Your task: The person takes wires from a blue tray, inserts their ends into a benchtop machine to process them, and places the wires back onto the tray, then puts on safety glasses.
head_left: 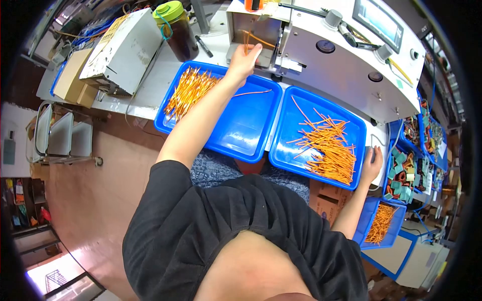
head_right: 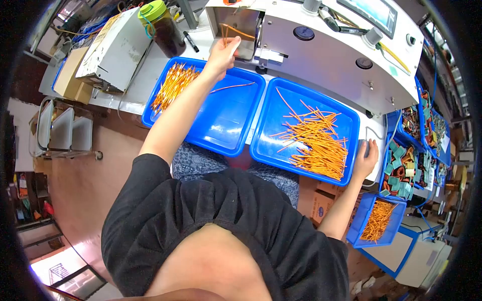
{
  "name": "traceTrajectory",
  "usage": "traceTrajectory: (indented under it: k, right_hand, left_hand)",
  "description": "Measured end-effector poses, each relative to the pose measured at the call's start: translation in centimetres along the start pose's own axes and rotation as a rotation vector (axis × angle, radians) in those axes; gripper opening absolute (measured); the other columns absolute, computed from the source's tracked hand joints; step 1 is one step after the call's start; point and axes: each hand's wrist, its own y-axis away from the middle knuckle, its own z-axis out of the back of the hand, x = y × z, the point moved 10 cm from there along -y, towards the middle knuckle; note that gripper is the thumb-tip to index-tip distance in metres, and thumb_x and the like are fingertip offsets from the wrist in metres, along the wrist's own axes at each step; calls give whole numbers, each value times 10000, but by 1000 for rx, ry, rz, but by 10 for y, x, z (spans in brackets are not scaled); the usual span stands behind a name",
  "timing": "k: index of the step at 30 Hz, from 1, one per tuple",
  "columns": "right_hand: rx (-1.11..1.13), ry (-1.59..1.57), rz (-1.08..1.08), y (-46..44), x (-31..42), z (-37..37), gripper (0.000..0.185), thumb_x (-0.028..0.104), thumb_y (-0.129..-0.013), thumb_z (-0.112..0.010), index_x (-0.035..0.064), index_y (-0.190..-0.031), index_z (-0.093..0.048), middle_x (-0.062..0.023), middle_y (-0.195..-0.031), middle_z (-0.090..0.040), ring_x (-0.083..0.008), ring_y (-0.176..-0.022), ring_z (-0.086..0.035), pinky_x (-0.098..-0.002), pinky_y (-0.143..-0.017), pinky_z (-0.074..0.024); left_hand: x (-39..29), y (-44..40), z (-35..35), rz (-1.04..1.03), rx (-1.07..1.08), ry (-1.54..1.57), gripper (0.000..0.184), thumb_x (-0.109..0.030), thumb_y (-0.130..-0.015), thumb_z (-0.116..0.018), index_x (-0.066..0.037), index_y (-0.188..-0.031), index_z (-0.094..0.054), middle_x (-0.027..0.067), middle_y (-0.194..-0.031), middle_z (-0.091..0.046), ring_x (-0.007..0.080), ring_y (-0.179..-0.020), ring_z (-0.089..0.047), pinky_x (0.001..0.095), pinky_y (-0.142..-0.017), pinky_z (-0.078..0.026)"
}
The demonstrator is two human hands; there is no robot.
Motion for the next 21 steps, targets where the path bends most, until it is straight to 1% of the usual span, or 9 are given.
traceTrajectory:
  k: [1,4,7,10,13,14,17,18,21]
  right_hand:
    - [-5,-4,-2,0,0,0,306,237,-906,-599,21,-1118,-638,-165,-1220,-597,-313,-1151,-545,-382,-991,-404]
    - [-8,-7,6,0,-2,0,311,238,-904,-603,15,-1118,-637,-161,-1211,-602,-308,-1143,-548,-380,-988,-405]
    - [-12,-11,11,0,-2,-1,313,241,-904,-606,14,-1118,-637,-158,-1205,-605,-303,-1135,-553,-375,-983,-409]
    - [-17,-16,12,1,0,0,314,245,-910,-603,16,-1122,-636,-156,-1213,-603,-301,-1139,-552,-372,-981,-411]
    - [-16,-25,2,1,1,1,313,243,-913,-600,19,-1129,-635,-152,-1218,-601,-299,-1147,-548,-371,-984,-409]
    - [-10,-14,3,1,1,1,313,242,-915,-597,22,-1135,-634,-148,-1219,-602,-297,-1153,-545,-371,-987,-407]
    - [-5,-1,-2,1,9,3,318,227,-924,-591,-2,-1143,-621,-182,-1218,-595,-303,-1148,-553,-363,-987,-406]
    - [-1,-8,-7,1,7,3,319,226,-924,-591,0,-1147,-620,-181,-1222,-594,-302,-1150,-552,-362,-989,-406]
    - [-4,5,21,0,2,0,322,226,-923,-592,0,-1151,-619,-180,-1225,-593,-301,-1151,-551,-360,-991,-405]
  left_hand:
    - [0,5,3,23,-41,-63,238,-315,-970,-523,-77,-966,-520,51,-830,-609,20,-450,-309,208,-378,-231]
    - [10,16,15,95,-38,-169,257,-323,-966,-516,-68,-967,-543,48,-875,-595,49,-535,-437,219,-454,-341]
    - [0,18,21,-289,91,-505,243,-272,-954,-524,-49,-1001,-607,38,-847,-604,78,-668,-533,219,-587,-420]
    - [-34,56,31,-445,31,-722,205,-181,-933,-537,-38,-1026,-651,16,-823,-609,81,-748,-555,201,-671,-436]
    - [-39,72,60,-385,-35,-503,203,-142,-904,-557,-25,-1036,-658,77,-816,-634,118,-726,-587,281,-657,-467]
    - [-42,80,68,-323,-73,-521,219,-90,-898,-564,-10,-1083,-648,76,-856,-652,106,-789,-610,262,-694,-479]
    - [-38,104,92,-282,-188,-327,241,-93,-908,-564,12,-1112,-639,84,-923,-664,104,-847,-624,244,-741,-488]
    - [-33,112,99,-292,-229,-254,258,-88,-919,-556,23,-1141,-628,95,-988,-671,128,-872,-637,250,-779,-492]
    - [-37,132,103,-371,-300,-411,257,-83,-923,-552,10,-1149,-629,106,-1009,-671,149,-889,-647,258,-791,-491]
